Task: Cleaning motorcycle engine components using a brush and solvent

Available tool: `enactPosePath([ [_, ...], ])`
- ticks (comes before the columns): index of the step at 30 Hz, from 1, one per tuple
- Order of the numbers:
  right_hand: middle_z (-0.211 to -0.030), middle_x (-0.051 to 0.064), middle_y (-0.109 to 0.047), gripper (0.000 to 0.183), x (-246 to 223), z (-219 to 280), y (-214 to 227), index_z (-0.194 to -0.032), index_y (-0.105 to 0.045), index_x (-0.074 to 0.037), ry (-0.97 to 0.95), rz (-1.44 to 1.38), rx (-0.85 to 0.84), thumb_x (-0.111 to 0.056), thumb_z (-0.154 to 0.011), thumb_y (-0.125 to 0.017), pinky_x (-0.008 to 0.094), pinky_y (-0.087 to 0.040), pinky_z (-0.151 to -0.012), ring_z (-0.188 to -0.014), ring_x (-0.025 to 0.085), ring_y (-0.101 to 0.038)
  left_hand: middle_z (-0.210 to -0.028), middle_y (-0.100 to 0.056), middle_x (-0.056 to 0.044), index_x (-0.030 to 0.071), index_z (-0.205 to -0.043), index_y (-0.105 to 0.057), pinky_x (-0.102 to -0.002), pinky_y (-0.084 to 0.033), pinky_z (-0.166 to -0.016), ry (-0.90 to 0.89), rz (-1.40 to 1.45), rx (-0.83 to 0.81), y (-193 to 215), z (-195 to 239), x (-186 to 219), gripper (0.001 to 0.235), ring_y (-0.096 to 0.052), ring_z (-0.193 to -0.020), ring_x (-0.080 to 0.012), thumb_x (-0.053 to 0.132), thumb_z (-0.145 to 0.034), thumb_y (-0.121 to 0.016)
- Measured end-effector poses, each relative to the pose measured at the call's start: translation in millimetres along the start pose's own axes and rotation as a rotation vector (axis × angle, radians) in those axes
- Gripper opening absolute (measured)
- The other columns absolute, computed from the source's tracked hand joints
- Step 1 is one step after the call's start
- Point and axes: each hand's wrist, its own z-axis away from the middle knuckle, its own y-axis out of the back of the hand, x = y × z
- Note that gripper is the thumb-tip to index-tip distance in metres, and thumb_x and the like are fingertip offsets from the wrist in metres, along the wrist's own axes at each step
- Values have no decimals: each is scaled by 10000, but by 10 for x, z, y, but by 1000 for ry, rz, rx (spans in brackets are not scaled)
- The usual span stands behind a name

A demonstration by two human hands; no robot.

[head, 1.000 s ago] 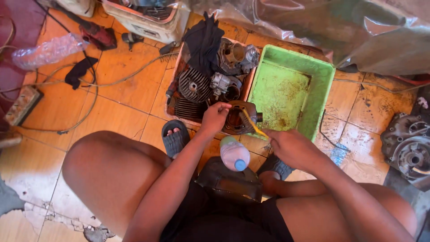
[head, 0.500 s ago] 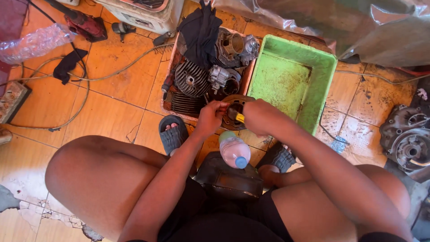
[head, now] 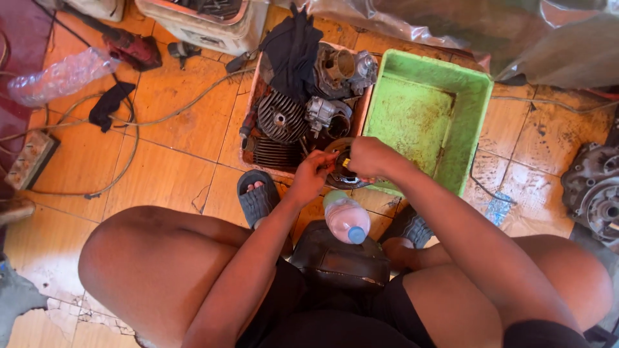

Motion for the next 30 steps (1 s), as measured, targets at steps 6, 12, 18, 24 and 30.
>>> enactPosePath([
  [6, -576, 224, -670, 281, -132, 52, 140, -707, -726, 103, 54, -45, 22, -61, -879, -576, 352, -587, -508, -456, 276, -664, -1201, -544, -230, -152, -1279, -587, -456, -565, -998, -20, -39, -19, 85, -49, 126, 408, -557, -1161, -284, -225, -898, -462],
  [12, -494, 131, -670, 318, -28, 96, 46, -562, -714, -29, 15, 53, 19, -141, -813, -554, 394, -607, -470, -429, 239, -691, -1188, -575, -189, -118, -1264, -619, -423, -570, -971, -48, -129, -7, 36, -82, 51, 404, -596, -1157, -259, -203, -879, -531],
  [18, -588, 219, -682, 304, -81, -29, -93, -679, -716, 82, -40, -192, 72, -49, -891, -543, 401, -607, -522, -496, 304, -695, -1146, -579, -169, -133, -1238, -623, -402, -580, -946, -43, -136, -25, 102, -45, 31, 388, -597, -1109, -238, -186, -860, -553],
  [24, -570, 200, -690, 268, 8, 181, 48, -662, -721, 34, -34, -191, 97, -92, -812, -539, 408, -616, -469, -443, 268, -691, -1157, -582, -158, -107, -1254, -634, -416, -577, -957, -35, -138, -21, 17, -82, 16, 439, -598, -1121, -232, -69, -827, -729],
  [30, -564, 232, -666, 257, -34, -39, -62, -666, -700, 79, -47, -297, 112, -57, -839, -567, 396, -567, -417, -431, 303, -667, -1140, -585, -176, -123, -1237, -632, -413, -579, -958, -42, -195, -13, 81, -68, 42, 480, -610, -1115, -271, -75, -773, -744],
])
